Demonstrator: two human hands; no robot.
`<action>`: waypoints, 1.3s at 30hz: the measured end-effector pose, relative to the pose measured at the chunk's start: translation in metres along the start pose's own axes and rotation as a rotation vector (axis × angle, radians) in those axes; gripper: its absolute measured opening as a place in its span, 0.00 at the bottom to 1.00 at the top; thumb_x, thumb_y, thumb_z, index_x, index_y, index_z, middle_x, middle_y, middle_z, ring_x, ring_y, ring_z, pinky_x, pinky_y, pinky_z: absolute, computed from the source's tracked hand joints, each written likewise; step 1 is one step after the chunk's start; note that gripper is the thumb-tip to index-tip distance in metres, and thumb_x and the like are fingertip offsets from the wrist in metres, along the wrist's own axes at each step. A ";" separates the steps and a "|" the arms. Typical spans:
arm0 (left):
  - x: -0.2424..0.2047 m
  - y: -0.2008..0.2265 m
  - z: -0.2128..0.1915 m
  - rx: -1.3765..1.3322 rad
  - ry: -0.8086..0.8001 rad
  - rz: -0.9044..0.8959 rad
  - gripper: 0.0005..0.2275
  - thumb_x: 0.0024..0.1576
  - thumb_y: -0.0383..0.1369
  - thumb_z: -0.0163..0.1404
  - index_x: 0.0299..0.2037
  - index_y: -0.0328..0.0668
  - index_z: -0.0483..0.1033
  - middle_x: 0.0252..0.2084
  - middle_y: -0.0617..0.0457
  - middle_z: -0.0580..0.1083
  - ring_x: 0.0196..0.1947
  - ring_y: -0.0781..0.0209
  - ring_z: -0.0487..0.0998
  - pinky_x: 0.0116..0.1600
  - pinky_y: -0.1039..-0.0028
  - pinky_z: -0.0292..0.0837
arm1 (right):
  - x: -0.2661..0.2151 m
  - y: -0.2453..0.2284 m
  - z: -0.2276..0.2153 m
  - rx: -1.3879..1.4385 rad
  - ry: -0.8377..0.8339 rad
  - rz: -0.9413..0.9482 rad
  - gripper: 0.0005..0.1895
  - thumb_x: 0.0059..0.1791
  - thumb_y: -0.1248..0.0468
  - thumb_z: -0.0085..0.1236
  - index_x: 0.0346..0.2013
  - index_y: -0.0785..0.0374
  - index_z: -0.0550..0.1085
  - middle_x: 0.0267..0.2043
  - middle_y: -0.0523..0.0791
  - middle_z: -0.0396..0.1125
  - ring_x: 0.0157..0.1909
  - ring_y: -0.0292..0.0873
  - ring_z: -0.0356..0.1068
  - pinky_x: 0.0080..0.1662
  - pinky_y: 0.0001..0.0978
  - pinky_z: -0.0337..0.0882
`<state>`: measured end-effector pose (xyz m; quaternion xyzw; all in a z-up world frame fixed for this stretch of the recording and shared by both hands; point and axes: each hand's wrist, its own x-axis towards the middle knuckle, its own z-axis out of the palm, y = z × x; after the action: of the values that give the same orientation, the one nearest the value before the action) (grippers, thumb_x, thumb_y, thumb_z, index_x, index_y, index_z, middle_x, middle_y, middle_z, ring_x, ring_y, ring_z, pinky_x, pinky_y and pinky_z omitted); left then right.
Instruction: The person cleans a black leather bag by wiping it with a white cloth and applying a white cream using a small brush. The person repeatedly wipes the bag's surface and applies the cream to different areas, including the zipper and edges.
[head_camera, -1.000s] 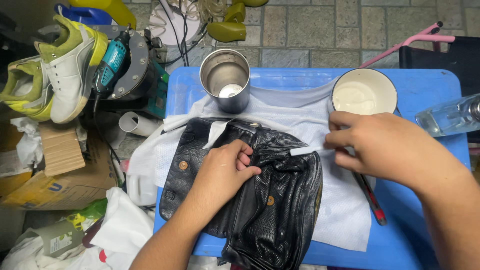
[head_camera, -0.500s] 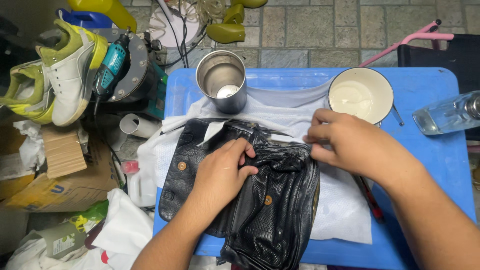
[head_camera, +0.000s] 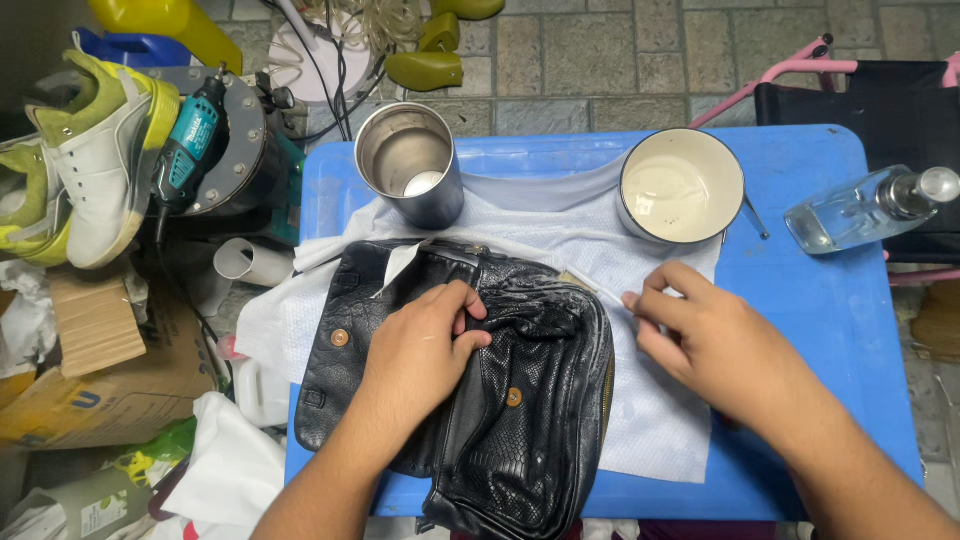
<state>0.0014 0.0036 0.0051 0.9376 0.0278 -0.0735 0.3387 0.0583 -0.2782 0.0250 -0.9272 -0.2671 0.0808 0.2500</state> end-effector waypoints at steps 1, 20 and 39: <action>0.000 0.000 0.000 0.000 -0.003 -0.013 0.12 0.48 0.34 0.63 0.37 0.45 0.73 0.29 0.54 0.73 0.30 0.51 0.77 0.35 0.62 0.72 | -0.010 -0.001 0.004 0.019 0.016 0.052 0.11 0.44 0.64 0.59 0.40 0.63 0.79 0.42 0.47 0.70 0.33 0.52 0.74 0.37 0.40 0.73; 0.005 0.007 0.018 -0.001 0.196 0.665 0.11 0.53 0.37 0.61 0.40 0.43 0.78 0.36 0.51 0.72 0.40 0.51 0.76 0.43 0.63 0.72 | -0.114 0.044 0.014 -0.509 0.314 0.096 0.17 0.45 0.62 0.59 0.49 0.57 0.78 0.46 0.46 0.69 0.43 0.52 0.75 0.45 0.43 0.75; 0.012 0.005 0.043 -0.333 0.215 0.521 0.06 0.57 0.29 0.57 0.40 0.36 0.77 0.36 0.49 0.76 0.40 0.50 0.77 0.47 0.65 0.72 | -0.238 0.093 0.233 -0.284 -0.816 0.310 0.19 0.53 0.46 0.48 0.56 0.41 0.75 0.42 0.49 0.75 0.43 0.49 0.79 0.45 0.44 0.79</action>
<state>0.0087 -0.0279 -0.0266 0.8472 -0.1658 0.1205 0.4901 -0.1665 -0.3764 -0.2194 -0.8736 -0.2103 0.4385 -0.0205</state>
